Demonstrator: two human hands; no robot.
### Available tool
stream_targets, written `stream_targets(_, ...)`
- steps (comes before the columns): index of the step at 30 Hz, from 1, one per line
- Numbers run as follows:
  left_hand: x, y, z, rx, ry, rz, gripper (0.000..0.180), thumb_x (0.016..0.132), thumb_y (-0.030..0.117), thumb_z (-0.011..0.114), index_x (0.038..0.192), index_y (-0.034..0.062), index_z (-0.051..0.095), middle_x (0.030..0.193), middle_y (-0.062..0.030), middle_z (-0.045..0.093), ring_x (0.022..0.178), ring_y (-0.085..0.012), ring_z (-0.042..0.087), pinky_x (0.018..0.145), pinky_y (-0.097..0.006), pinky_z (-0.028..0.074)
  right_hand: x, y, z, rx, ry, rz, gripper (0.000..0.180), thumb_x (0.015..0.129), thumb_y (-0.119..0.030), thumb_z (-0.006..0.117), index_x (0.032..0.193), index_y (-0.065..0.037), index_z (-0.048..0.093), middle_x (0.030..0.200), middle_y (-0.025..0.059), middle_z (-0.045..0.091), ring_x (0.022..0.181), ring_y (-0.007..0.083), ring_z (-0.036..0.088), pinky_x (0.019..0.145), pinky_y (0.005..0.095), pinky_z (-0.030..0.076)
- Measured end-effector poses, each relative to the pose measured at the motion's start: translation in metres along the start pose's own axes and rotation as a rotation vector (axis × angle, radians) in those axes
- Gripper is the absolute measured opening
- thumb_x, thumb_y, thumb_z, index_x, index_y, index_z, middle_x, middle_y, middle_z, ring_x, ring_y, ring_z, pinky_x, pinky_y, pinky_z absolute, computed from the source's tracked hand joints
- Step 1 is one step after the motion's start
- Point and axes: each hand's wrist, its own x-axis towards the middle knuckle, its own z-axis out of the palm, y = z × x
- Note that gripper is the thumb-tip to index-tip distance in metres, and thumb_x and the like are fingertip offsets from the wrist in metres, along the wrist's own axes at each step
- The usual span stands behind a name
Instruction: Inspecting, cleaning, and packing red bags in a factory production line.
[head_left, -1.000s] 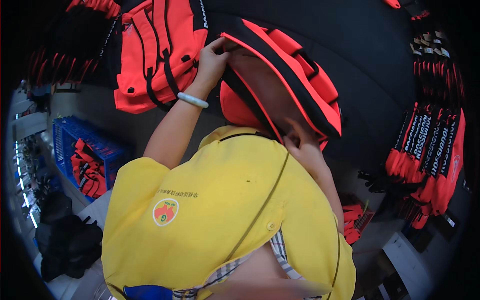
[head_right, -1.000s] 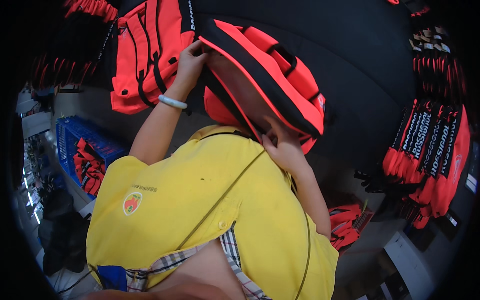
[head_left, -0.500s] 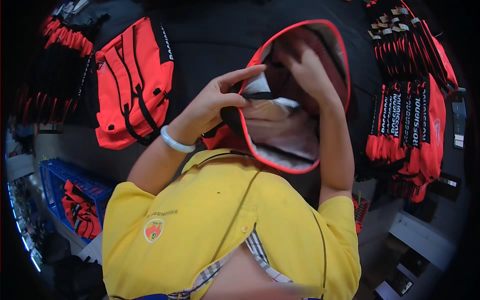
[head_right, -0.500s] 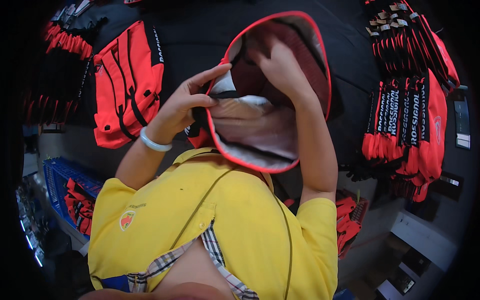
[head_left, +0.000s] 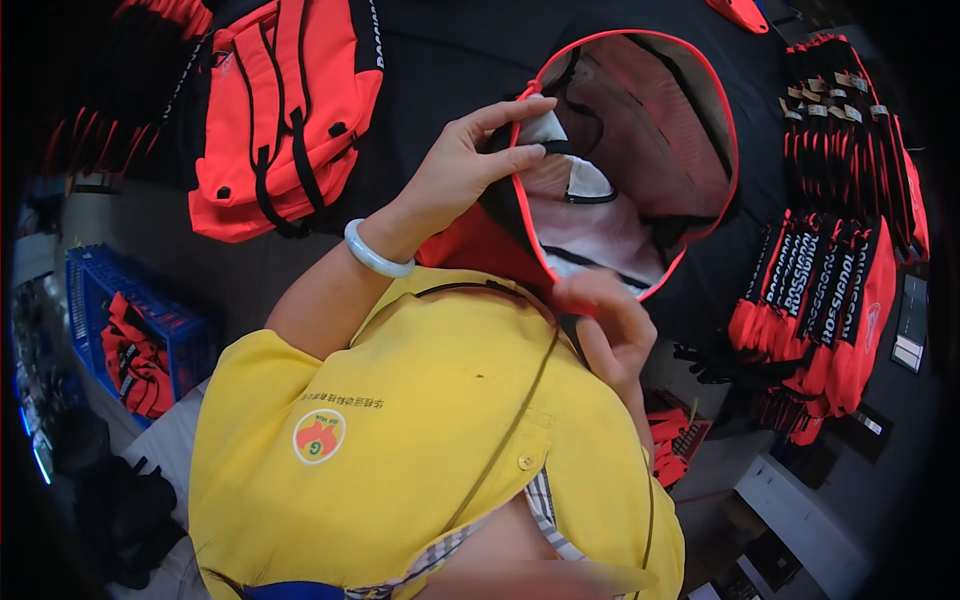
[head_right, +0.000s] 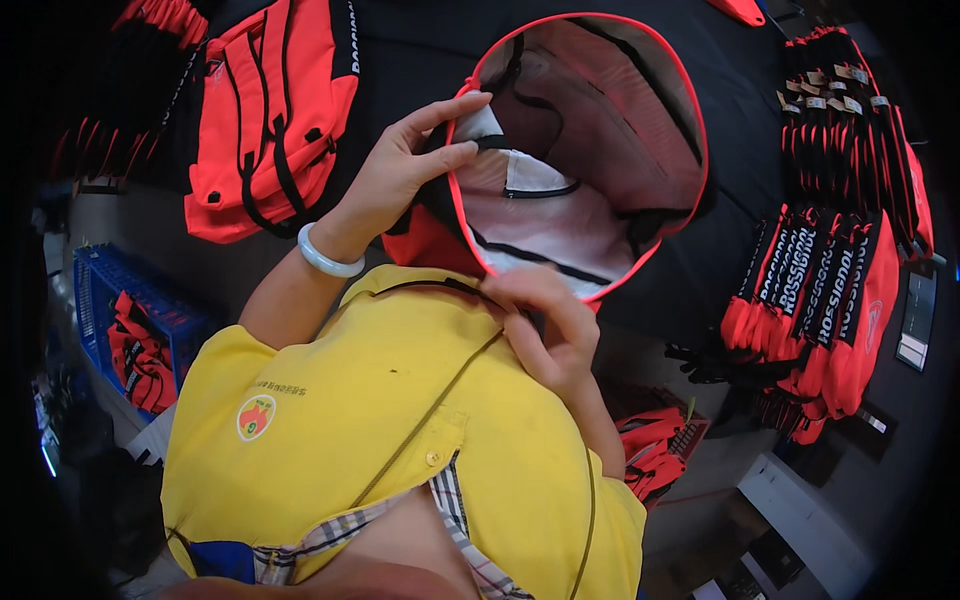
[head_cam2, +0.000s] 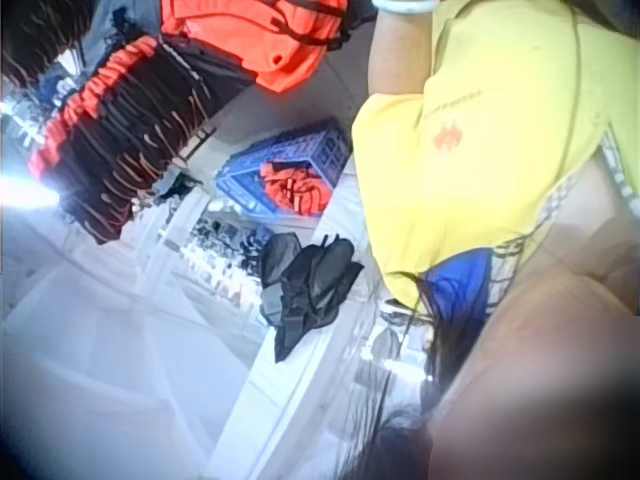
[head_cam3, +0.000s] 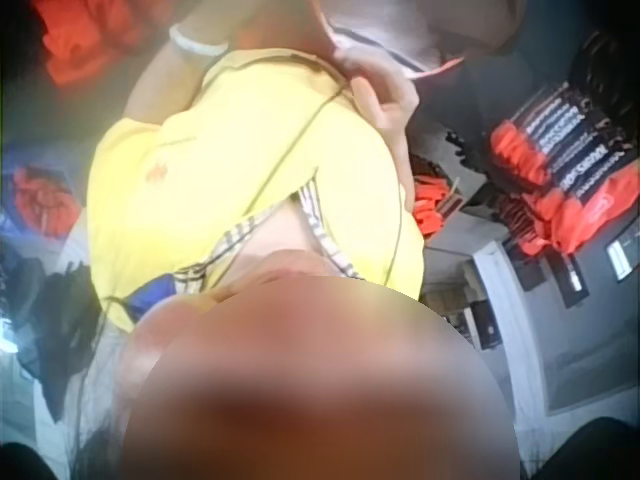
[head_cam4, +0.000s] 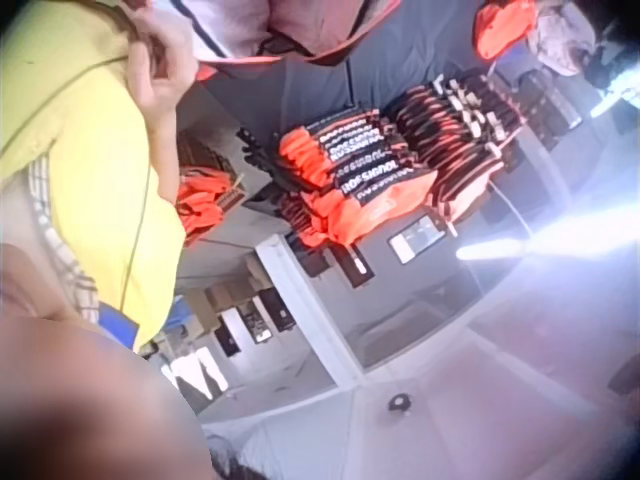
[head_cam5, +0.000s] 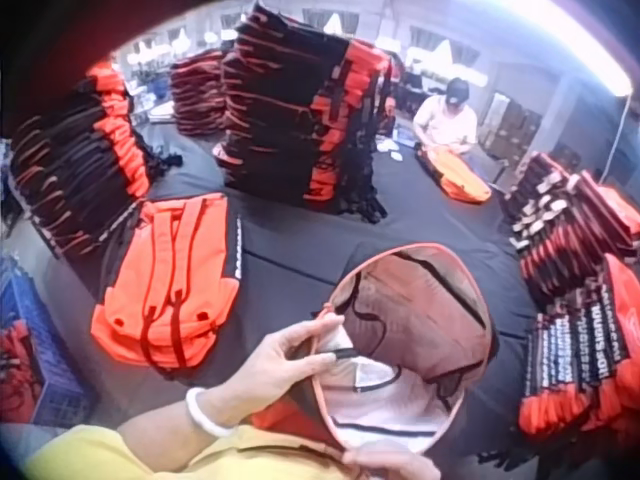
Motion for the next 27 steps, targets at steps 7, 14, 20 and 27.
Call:
stream_targets(7, 0.009, -0.011, -0.005, -0.484, 0.089, -0.265, 0.033, 0.094, 0.012, 0.06, 0.127, 0.0072, 0.058, 0.111, -0.0027, 0.064, 0.096, -0.0104, 0.064, 0.085, -0.026, 0.054, -0.055, 0.018, 0.0, 0.19, -0.087, 0.393, 0.046, 0.092, -0.03, 0.047, 0.116, 0.007, 0.059, 0.105, 0.0127, 0.061, 0.087, 0.0167, 0.056, 0.079, 0.0254, 0.044)
stream_targets(14, 0.008, -0.016, -0.01, -0.586, 0.059, -0.271, 0.033, 0.095, 0.014, 0.059, 0.127, 0.0077, 0.058, 0.11, -0.0028, 0.064, 0.098, -0.0113, 0.064, 0.087, -0.027, 0.054, -0.146, 0.083, -0.012, -0.645, 0.141, 0.911, 0.047, 0.097, -0.035, 0.05, 0.122, 0.004, 0.057, 0.113, 0.018, 0.063, 0.096, 0.0234, 0.061, 0.082, 0.033, 0.046)
stream_targets(20, 0.002, -0.007, -0.007, -0.383, -0.01, -0.198, 0.038, 0.094, 0.012, 0.061, 0.13, 0.0064, 0.055, 0.114, -0.0029, 0.061, 0.105, -0.0105, 0.059, 0.093, -0.024, 0.048, -0.242, 0.127, 0.003, -0.315, 0.286, 0.946, 0.039, 0.095, -0.028, 0.055, 0.118, 0.004, 0.057, 0.096, 0.0193, 0.068, 0.089, 0.0266, 0.065, 0.081, 0.0342, 0.05)
stream_targets(27, 0.003, -0.016, -0.001, -0.291, -0.006, -0.2, 0.028, 0.091, 0.011, 0.065, 0.117, 0.005, 0.057, 0.105, -0.0013, 0.06, 0.099, -0.0075, 0.058, 0.089, -0.021, 0.047, -0.168, 0.001, -0.058, -0.334, 0.448, 0.959, 0.016, 0.095, -0.009, 0.052, 0.106, 0.002, 0.056, 0.082, 0.0043, 0.058, 0.079, 0.0116, 0.061, 0.069, 0.0245, 0.048)
